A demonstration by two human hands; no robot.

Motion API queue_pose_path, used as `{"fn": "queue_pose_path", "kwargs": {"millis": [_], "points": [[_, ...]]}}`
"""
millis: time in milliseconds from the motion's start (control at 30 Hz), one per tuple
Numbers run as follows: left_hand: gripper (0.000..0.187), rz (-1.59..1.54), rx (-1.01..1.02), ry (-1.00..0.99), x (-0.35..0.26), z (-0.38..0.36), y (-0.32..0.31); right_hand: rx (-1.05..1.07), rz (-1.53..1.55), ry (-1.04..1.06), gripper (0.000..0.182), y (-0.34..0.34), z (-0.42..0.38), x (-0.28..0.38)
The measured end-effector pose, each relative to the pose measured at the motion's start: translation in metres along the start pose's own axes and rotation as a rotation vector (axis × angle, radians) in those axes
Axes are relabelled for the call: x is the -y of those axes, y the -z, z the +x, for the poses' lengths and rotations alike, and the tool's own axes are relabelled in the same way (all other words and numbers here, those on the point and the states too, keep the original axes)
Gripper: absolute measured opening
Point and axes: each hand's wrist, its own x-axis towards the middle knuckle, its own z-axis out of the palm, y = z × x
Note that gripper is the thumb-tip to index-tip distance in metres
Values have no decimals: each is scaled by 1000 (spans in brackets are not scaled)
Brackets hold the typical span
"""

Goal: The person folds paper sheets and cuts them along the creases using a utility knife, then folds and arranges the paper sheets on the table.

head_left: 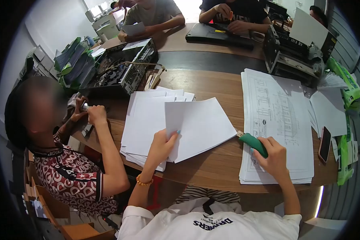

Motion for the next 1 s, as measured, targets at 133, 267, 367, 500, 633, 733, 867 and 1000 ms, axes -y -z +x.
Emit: {"fn": "queue_pose_path", "kwargs": {"millis": [133, 267, 367, 500, 633, 733, 867, 1000], "points": [[26, 108, 63, 152, -9, 5, 4, 9, -29, -36, 33, -15, 1, 1], [39, 682, -315, 83, -19, -3, 22, 15, -36, -41, 33, -15, 5, 6], [46, 609, -465, -285, -48, 21, 17, 93, -65, -63, 34, -14, 9, 11], [63, 748, 42, -488, -14, 50, -54, 56, -36, -29, 36, -19, 11, 8], [67, 703, 198, -521, 23, 50, -84, 15, -47, -31, 35, -18, 12, 5], [66, 698, 200, -524, 22, 47, -82, 17, -45, -36, 35, -16, 15, 2], [64, 727, 236, -489, 17, 47, -81, 25, -27, 4, 36, -17, 27, -6], [62, 711, 240, -487, 15, 46, -79, 34, -26, 40, 37, -27, 42, -12]]}}
